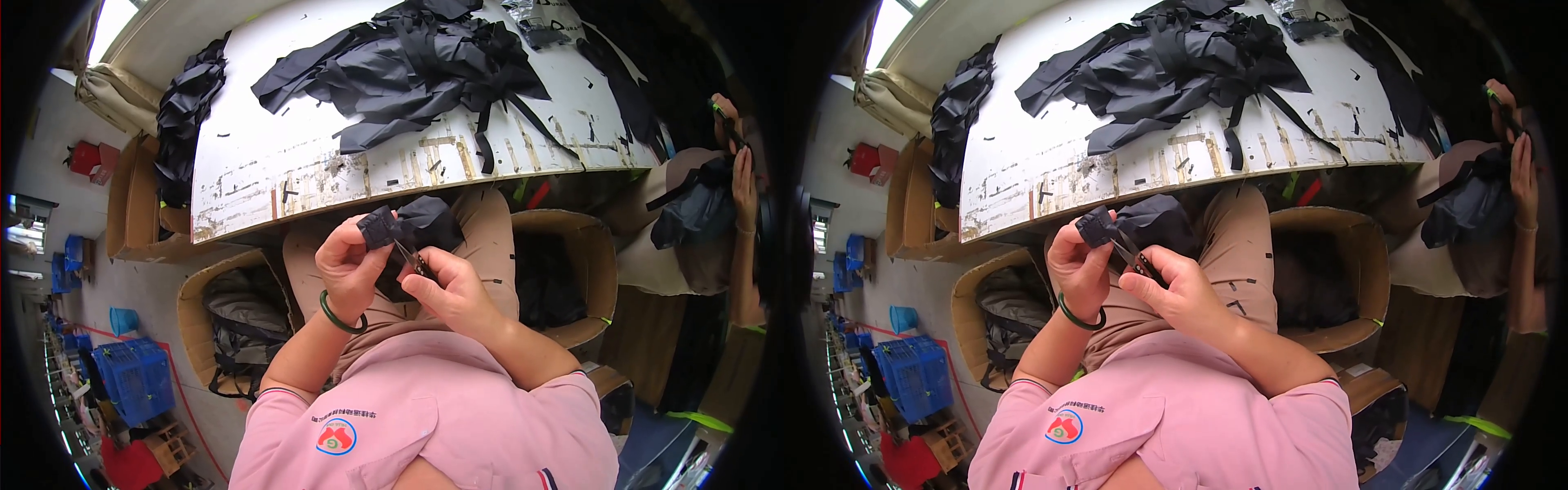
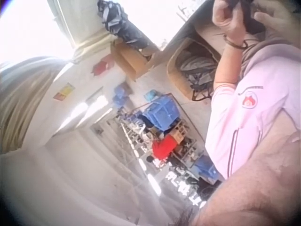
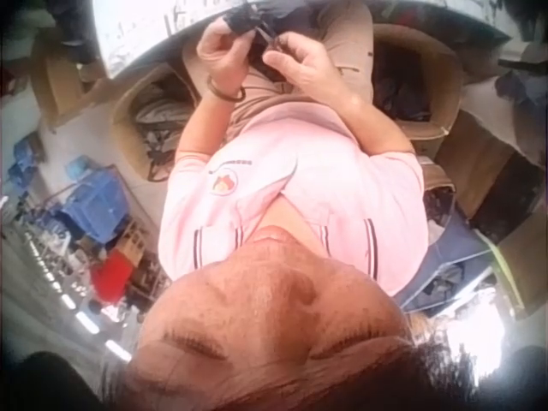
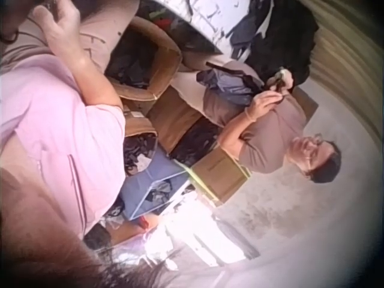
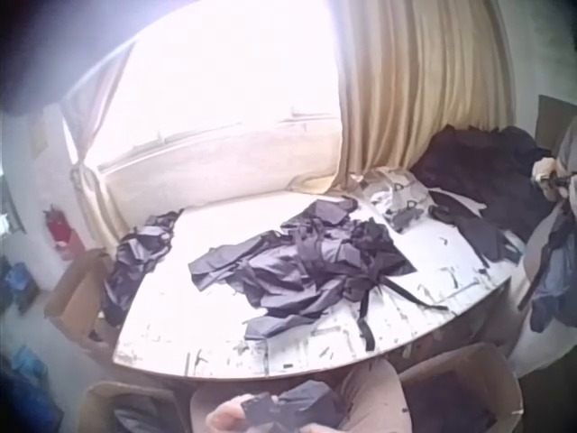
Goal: The recorder uses small handheld snips to trim excess material and threads from pieces of black fabric in a manufacturing or workshop setting.
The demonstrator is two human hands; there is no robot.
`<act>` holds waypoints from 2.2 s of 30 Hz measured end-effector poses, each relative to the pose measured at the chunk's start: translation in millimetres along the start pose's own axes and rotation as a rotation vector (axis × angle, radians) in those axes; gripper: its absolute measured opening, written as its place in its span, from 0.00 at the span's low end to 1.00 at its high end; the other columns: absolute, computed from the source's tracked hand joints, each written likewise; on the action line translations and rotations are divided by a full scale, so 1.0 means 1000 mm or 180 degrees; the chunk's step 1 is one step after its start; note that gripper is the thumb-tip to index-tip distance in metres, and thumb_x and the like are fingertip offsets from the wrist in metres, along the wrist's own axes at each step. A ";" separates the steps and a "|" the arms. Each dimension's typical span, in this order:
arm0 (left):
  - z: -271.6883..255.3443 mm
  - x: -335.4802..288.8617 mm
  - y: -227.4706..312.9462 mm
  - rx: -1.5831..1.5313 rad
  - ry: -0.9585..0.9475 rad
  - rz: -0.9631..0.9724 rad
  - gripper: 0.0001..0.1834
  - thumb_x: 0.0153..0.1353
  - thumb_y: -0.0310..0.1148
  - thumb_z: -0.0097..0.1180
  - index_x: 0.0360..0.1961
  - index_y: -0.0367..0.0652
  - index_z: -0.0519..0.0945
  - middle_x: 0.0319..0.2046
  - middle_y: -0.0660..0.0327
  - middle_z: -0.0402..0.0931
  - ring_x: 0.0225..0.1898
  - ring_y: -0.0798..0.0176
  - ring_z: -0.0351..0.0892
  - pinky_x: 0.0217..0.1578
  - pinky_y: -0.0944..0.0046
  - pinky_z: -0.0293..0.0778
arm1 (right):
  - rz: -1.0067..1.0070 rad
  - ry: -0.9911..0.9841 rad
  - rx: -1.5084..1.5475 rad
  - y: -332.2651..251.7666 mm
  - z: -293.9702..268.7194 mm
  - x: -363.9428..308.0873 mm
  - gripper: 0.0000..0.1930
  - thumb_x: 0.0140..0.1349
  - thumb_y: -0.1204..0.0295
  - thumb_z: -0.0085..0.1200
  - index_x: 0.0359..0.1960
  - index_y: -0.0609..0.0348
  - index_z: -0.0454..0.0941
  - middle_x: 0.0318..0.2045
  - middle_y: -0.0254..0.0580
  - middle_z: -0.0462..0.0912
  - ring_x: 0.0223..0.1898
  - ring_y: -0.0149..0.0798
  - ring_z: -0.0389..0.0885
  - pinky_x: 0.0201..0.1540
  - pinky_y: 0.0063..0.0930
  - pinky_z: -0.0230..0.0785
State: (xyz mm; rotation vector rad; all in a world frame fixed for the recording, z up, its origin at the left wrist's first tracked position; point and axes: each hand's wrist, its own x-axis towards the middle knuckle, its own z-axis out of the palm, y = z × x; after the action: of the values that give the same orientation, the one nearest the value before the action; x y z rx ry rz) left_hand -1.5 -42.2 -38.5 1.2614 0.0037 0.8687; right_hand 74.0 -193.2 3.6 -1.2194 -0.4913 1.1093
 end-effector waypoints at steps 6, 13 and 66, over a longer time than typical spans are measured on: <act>-0.001 -0.002 -0.002 0.0217 -0.0093 0.0054 0.11 0.54 0.11 0.56 0.36 0.36 0.76 0.44 0.52 0.78 0.48 0.60 0.77 0.49 0.64 0.72 | -0.0777 0.0319 -0.0741 0.013 -0.001 0.007 0.15 0.61 0.64 0.62 0.27 0.59 0.69 0.19 0.26 0.66 0.22 0.20 0.58 0.21 0.19 0.54; -0.002 -0.006 -0.003 0.0639 -0.0261 0.0103 0.13 0.51 0.10 0.57 0.35 0.37 0.76 0.42 0.52 0.79 0.43 0.60 0.78 0.45 0.65 0.72 | -0.1058 0.0549 -0.1539 0.005 -0.001 0.007 0.14 0.58 0.66 0.64 0.31 0.61 0.72 0.22 0.30 0.69 0.24 0.23 0.63 0.25 0.20 0.59; -0.016 0.009 0.008 -0.0806 -0.1545 -0.2029 0.05 0.55 0.18 0.57 0.33 0.34 0.75 0.38 0.55 0.75 0.38 0.67 0.74 0.40 0.69 0.71 | -0.0583 -0.0097 -0.2755 -0.031 -0.038 -0.010 0.19 0.56 0.57 0.63 0.29 0.61 0.73 0.17 0.47 0.74 0.18 0.47 0.74 0.23 0.36 0.64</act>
State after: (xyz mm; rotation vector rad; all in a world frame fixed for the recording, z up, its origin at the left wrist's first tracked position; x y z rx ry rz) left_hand -7.5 -23.6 -33.7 1.1049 -0.0843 0.0034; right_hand 113.1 -218.1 22.3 -1.8487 -1.1549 0.7601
